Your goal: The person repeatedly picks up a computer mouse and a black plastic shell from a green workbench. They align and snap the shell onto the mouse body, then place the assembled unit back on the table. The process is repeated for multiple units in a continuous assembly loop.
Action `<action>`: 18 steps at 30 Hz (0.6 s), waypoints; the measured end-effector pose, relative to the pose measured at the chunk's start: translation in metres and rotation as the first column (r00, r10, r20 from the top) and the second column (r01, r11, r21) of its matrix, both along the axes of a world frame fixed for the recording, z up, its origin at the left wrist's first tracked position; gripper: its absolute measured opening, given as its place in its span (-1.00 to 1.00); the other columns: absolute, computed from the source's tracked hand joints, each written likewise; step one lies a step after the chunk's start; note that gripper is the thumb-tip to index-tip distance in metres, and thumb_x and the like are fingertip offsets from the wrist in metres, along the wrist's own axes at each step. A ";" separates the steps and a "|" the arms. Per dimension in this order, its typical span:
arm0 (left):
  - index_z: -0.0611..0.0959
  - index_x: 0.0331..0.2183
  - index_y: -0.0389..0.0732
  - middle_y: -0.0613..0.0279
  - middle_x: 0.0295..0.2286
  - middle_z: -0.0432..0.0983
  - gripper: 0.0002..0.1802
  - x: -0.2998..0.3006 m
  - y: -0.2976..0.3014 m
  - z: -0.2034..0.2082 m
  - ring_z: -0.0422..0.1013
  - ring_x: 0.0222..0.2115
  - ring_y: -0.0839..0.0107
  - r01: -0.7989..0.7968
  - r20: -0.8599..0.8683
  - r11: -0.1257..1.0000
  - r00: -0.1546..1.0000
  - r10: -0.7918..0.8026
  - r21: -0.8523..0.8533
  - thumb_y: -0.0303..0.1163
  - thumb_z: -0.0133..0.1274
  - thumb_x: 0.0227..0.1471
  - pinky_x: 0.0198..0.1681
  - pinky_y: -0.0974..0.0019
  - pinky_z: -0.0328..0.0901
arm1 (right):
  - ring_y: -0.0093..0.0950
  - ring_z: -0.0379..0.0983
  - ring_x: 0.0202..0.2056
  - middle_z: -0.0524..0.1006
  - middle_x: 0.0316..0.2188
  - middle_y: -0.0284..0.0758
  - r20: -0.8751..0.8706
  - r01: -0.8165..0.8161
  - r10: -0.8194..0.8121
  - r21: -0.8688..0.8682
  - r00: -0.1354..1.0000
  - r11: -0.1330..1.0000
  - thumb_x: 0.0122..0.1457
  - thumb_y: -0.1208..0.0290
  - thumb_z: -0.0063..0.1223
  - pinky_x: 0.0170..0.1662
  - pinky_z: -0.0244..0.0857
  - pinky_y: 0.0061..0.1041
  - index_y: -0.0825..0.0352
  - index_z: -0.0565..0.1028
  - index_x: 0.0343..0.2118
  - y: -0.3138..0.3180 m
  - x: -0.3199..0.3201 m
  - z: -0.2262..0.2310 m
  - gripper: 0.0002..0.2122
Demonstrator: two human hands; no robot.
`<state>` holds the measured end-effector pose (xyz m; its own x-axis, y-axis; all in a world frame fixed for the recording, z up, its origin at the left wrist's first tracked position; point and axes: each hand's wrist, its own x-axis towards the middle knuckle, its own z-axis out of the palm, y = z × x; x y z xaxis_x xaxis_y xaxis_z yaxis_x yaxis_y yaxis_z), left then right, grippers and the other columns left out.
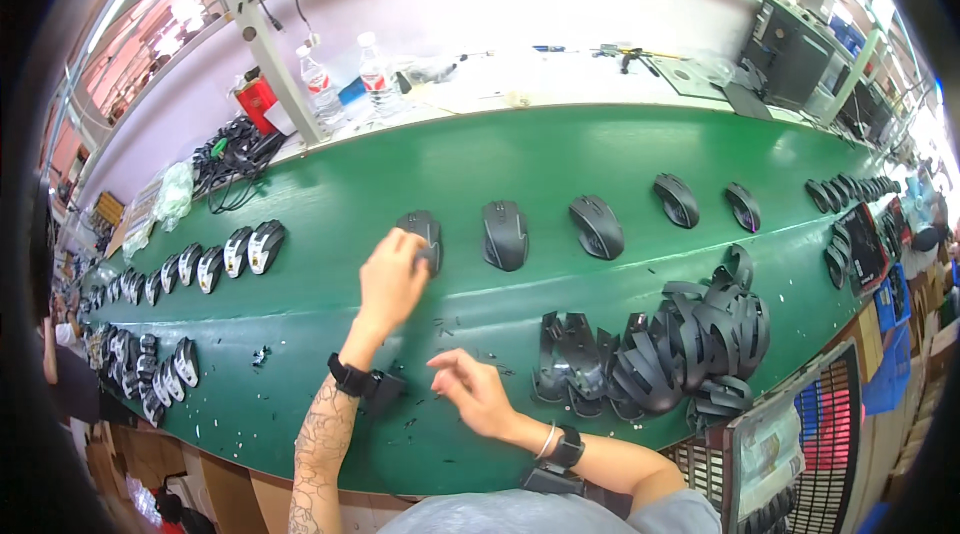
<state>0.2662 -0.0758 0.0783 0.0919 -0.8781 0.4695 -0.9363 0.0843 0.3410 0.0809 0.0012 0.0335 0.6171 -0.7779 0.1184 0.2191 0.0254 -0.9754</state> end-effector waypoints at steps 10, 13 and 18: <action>0.66 -0.47 -0.08 0.30 -0.38 0.33 -0.80 -0.106 -0.006 -0.004 0.36 -0.40 0.29 0.763 -0.433 0.640 0.610 -0.663 0.095 -0.27 0.26 -0.26 -0.37 0.23 0.29 | -0.39 0.35 -0.60 0.40 -0.62 -0.33 0.153 0.151 -0.046 -0.793 0.987 0.591 -0.10 0.49 0.19 -0.57 0.23 -0.47 0.38 0.49 -0.40 0.000 -0.006 0.004 -0.82; 0.65 -0.53 -0.11 0.31 -0.39 0.32 -0.82 -0.112 -0.008 -0.014 0.32 -0.39 0.32 0.762 -0.228 0.648 0.630 -0.742 -0.006 -0.31 0.27 -0.32 -0.38 0.24 0.28 | -0.39 0.35 -0.59 0.39 -0.62 -0.33 0.149 0.171 -0.086 -0.796 0.985 0.581 -0.11 0.50 0.20 -0.56 0.24 -0.47 0.38 0.49 -0.40 -0.001 -0.005 0.009 -0.82; 0.64 -0.56 -0.13 0.34 -0.39 0.34 -0.85 -0.115 -0.006 -0.021 0.29 -0.36 0.33 0.765 -0.141 0.640 0.627 -0.766 -0.075 -0.37 0.27 -0.34 -0.34 0.29 0.23 | -0.39 0.35 -0.58 0.40 -0.62 -0.32 0.150 0.181 -0.100 -0.805 0.984 0.564 -0.12 0.53 0.19 -0.55 0.25 -0.46 0.39 0.49 -0.41 0.001 -0.003 0.012 -0.82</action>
<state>0.1507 -0.0814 0.0571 -0.5445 -0.6607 0.5167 -0.4723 0.7506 0.4621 0.0781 0.0025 0.0456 0.4659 -0.4039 0.7873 0.2241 -0.8069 -0.5466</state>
